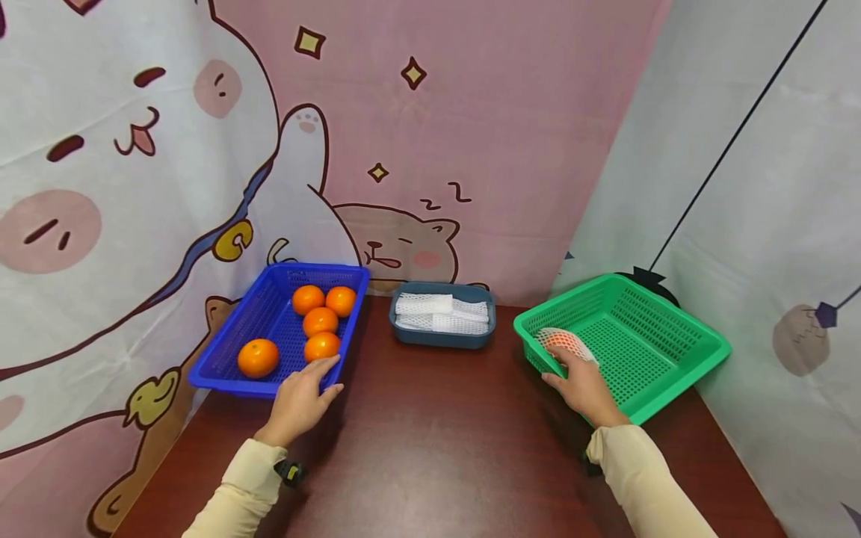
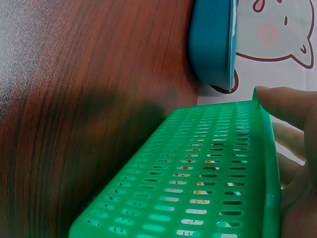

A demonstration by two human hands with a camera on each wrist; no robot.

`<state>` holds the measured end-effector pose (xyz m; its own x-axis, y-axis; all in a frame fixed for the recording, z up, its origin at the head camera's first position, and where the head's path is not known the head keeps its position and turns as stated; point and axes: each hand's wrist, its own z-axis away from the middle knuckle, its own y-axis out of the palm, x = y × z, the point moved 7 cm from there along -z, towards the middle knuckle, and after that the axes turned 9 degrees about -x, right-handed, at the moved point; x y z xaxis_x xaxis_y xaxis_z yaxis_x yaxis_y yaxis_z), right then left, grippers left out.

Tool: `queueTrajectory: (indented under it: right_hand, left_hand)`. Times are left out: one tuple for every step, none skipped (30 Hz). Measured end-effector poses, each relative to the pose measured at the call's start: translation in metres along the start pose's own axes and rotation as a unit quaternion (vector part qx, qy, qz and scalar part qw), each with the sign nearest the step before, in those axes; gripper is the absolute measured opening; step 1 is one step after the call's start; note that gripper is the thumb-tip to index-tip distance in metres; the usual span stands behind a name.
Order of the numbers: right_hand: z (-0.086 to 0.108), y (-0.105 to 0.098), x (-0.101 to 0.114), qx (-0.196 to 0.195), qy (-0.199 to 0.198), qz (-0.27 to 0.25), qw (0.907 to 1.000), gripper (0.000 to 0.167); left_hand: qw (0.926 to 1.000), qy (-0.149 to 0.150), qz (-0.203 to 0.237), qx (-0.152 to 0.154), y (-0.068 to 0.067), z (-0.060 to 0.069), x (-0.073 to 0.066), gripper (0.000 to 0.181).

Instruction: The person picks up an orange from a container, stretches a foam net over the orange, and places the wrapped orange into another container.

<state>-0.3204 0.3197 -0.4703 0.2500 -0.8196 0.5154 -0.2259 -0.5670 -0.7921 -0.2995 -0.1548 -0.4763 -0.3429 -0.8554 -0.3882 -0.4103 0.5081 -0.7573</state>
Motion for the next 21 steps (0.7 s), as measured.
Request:
queueTrajectory:
  right_hand:
    - [0.0, 0.001, 0.0, 0.001, -0.004, 0.0, 1.0, 0.056]
    - [0.0, 0.001, 0.001, -0.001, -0.009, 0.001, 1.0, 0.055]
    - [0.0, 0.001, 0.001, -0.002, -0.012, 0.001, 0.9999, 0.055]
    - [0.001, 0.001, 0.001, -0.004, -0.014, 0.0, 0.9999, 0.054]
    - [0.002, 0.001, 0.001, -0.006, -0.016, 0.0, 0.9998, 0.053]
    - [0.002, 0.0, 0.001, -0.009, -0.019, 0.002, 0.9998, 0.052]
    - [0.003, -0.001, 0.001, -0.013, -0.021, 0.003, 0.9997, 0.052]
    - [0.003, -0.001, 0.001, -0.016, -0.024, 0.005, 0.9996, 0.052]
    - [0.003, -0.002, 0.0, -0.017, -0.026, 0.006, 0.9995, 0.052]
    - [0.004, -0.002, 0.001, -0.017, -0.029, 0.008, 0.9994, 0.052]
    - [0.004, -0.002, 0.001, -0.018, -0.031, 0.009, 0.9993, 0.052]
    - [0.004, -0.002, 0.001, -0.017, -0.032, 0.01, 0.9993, 0.052]
    - [0.003, -0.002, 0.002, -0.016, -0.033, 0.011, 0.9993, 0.052]
    - [0.003, -0.001, 0.002, -0.016, -0.033, 0.011, 0.9993, 0.052]
    - [0.003, -0.001, 0.002, -0.014, -0.033, 0.011, 0.9993, 0.052]
    - [0.002, -0.001, 0.002, -0.013, -0.031, 0.01, 0.9994, 0.052]
    - [0.002, -0.001, 0.002, -0.012, -0.03, 0.01, 0.9994, 0.052]
    - [0.001, -0.001, 0.002, -0.01, -0.029, 0.012, 0.9995, 0.052]
    - [0.001, 0.0, 0.001, -0.009, -0.029, 0.013, 0.9995, 0.052]
    - [0.0, 0.001, 0.001, -0.006, -0.027, 0.014, 0.9995, 0.052]
    - [0.0, 0.002, 0.002, -0.003, -0.026, 0.016, 0.9995, 0.052]
  left_hand:
    - [1.0, -0.001, 0.005, 0.005, -0.001, 0.0, 0.0, 0.053]
    - [0.9999, -0.002, 0.011, 0.012, -0.001, -0.001, 0.001, 0.054]
    - [0.9996, -0.002, 0.02, 0.02, -0.002, -0.002, 0.001, 0.055]
    - [0.999, -0.004, 0.034, 0.03, -0.002, -0.004, 0.001, 0.056]
    - [0.998, -0.005, 0.049, 0.04, -0.003, -0.005, 0.001, 0.056]
    - [0.9965, -0.01, 0.065, 0.052, -0.003, -0.008, 0.001, 0.057]
    - [0.9943, -0.015, 0.085, 0.062, -0.004, -0.01, 0.002, 0.057]
    - [0.992, -0.02, 0.103, 0.071, -0.005, -0.012, 0.004, 0.057]
    - [0.9894, -0.03, 0.119, 0.077, -0.007, -0.015, 0.006, 0.057]
    - [0.9875, -0.039, 0.129, 0.081, -0.01, -0.017, 0.01, 0.056]
    - [0.9866, -0.044, 0.134, 0.081, -0.013, -0.02, 0.014, 0.055]
    - [0.9862, -0.048, 0.137, 0.08, -0.017, -0.023, 0.018, 0.054]
    - [0.987, -0.05, 0.133, 0.076, -0.021, -0.025, 0.022, 0.053]
    - [0.9879, -0.053, 0.126, 0.075, -0.025, -0.028, 0.026, 0.053]
    - [0.9889, -0.054, 0.118, 0.072, -0.028, -0.031, 0.03, 0.052]
    - [0.9899, -0.052, 0.112, 0.069, -0.03, -0.034, 0.034, 0.051]
    - [0.9904, -0.052, 0.11, 0.066, -0.032, -0.038, 0.037, 0.051]
    - [0.9905, -0.054, 0.109, 0.064, -0.032, -0.04, 0.04, 0.051]
    - [0.9904, -0.057, 0.108, 0.064, -0.032, -0.043, 0.042, 0.051]
    - [0.9902, -0.06, 0.108, 0.066, -0.031, -0.045, 0.045, 0.051]
    - [0.9899, -0.063, 0.108, 0.067, -0.03, -0.046, 0.048, 0.052]
